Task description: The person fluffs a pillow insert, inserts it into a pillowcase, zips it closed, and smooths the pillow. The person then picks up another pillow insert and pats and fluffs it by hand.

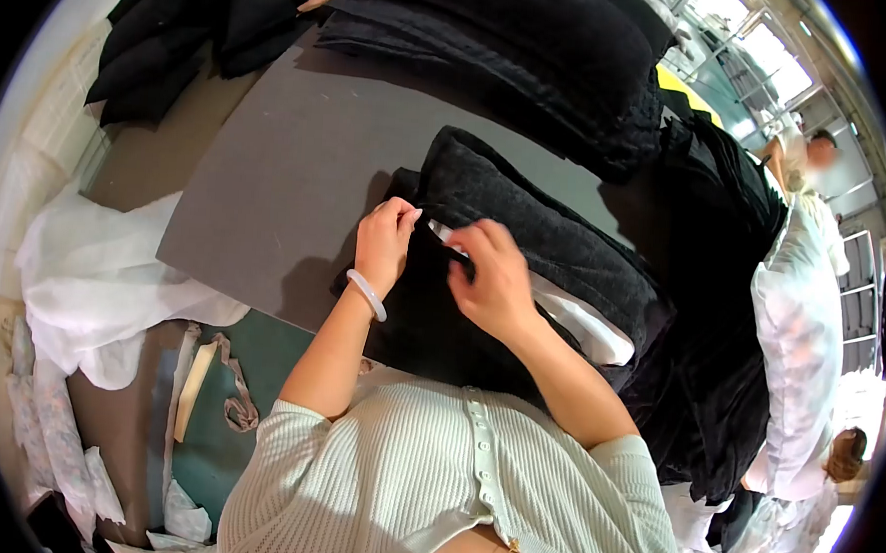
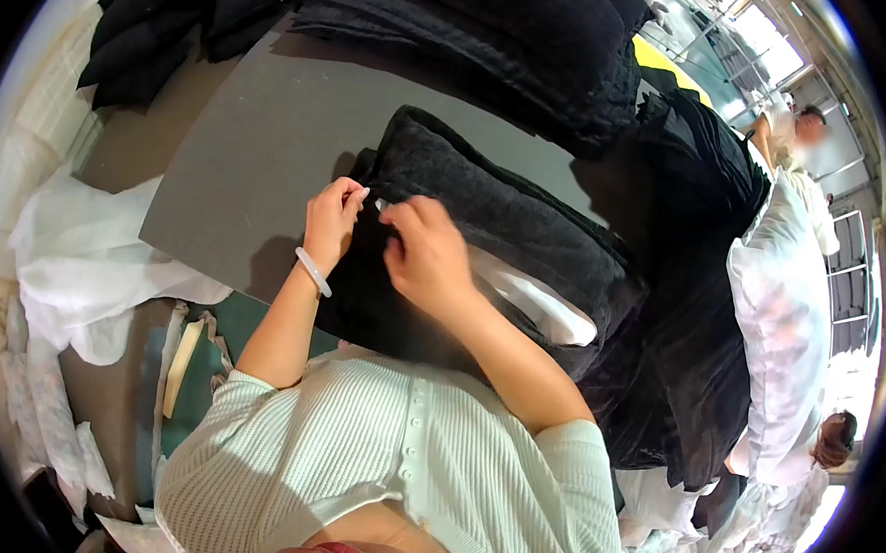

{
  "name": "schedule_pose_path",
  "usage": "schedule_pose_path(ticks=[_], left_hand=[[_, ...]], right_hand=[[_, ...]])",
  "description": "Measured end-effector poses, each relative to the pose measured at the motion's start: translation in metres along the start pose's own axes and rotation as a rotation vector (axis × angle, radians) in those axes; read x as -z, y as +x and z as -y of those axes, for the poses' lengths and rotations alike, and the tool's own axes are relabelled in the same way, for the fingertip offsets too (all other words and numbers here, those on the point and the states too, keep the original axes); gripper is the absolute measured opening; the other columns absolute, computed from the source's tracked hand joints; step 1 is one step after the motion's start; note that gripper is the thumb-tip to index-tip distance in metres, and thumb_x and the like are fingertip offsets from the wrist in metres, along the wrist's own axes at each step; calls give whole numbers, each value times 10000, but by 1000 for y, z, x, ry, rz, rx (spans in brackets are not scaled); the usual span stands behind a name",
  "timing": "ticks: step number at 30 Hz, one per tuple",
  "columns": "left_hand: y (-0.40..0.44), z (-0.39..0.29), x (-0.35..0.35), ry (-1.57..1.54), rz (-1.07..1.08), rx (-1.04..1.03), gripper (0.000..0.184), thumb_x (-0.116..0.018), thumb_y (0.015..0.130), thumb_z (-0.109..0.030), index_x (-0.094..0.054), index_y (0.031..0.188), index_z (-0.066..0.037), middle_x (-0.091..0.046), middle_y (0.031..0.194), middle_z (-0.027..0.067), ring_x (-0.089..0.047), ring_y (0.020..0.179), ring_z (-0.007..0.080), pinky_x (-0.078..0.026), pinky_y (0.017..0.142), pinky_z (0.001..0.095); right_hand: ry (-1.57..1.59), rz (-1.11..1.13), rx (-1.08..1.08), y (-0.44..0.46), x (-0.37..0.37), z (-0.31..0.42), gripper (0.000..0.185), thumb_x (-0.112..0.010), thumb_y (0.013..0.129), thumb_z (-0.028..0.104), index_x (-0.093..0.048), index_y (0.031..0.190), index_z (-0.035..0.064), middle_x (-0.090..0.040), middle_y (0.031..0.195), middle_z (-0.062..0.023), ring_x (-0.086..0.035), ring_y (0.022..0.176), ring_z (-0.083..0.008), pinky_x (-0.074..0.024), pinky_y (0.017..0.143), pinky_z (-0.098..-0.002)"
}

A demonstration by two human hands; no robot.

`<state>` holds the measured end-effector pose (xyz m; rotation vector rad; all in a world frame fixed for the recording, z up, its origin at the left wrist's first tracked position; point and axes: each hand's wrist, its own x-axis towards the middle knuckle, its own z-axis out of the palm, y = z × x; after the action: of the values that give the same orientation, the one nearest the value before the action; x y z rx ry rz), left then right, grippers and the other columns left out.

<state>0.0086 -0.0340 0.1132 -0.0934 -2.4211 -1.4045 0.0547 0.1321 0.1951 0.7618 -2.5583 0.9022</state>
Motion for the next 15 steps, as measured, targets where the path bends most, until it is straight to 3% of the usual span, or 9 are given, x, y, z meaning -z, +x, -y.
schedule_pose_path(ticks=[2,4,5,7,8,9,11,13,15], left_hand=[[4,-7,7,-69,47,62,131,-639,878,-95,-608,840,26,-630,708,85,-586,602,167,-462,569,310],[10,-17,19,-103,143,148,83,-651,857,-55,-647,850,27,-658,725,84,-586,615,110,-459,576,276],[12,-14,20,-99,156,134,83,-651,857,-55,-647,850,27,-658,725,84,-586,615,110,-459,576,276],[13,-5,18,-157,192,69,120,-654,857,-93,-633,835,23,-631,775,130,-619,661,238,-472,624,320],[14,0,19,-140,214,11,83,-636,859,-67,-636,857,16,-618,805,110,-607,686,223,-467,627,319],[15,0,20,-139,252,-6,83,-636,859,-67,-636,857,16,-618,805,110,-607,686,223,-467,627,319],[16,-2,22,-49,275,-19,61,-614,863,-41,-640,877,12,-599,834,101,-591,710,210,-461,623,323],[18,6,23,-109,324,-30,60,-591,877,-18,-642,897,5,-603,909,90,-587,760,209,-476,656,310],[21,13,23,-426,291,13,75,-571,891,-11,-646,887,-7,-604,980,72,-598,836,207,-494,717,302]], right_hand=[[61,40,-64,13,-29,-7,264,-701,686,33,-575,917,56,-595,849,-116,-622,812,-288,-505,692,-387],[-310,172,-158,29,-55,-22,192,-722,716,122,-592,826,33,-639,761,-113,-670,712,-248,-525,602,-355],[-311,157,-169,35,-62,-23,192,-722,716,122,-592,826,33,-639,761,-113,-670,712,-248,-525,602,-355],[-410,169,-116,40,-69,-21,202,-706,744,210,-611,745,32,-663,716,-123,-687,675,-246,-535,577,-339],[-440,141,-125,41,-73,-22,205,-670,777,235,-617,695,55,-661,688,-108,-681,653,-251,-536,592,-337],[-443,123,-162,39,-77,-26,205,-670,777,235,-617,695,55,-661,688,-108,-681,653,-251,-536,592,-337],[-444,115,7,36,-83,-35,148,-656,781,192,-629,720,60,-666,693,-110,-681,646,-255,-536,593,-334],[-429,126,-33,35,-85,-41,103,-625,792,145,-634,726,67,-667,700,-109,-684,665,-257,-538,599,-340],[-392,97,-10,34,-85,-47,97,-624,787,140,-640,741,56,-668,708,-121,-683,671,-274,-540,608,-358]])
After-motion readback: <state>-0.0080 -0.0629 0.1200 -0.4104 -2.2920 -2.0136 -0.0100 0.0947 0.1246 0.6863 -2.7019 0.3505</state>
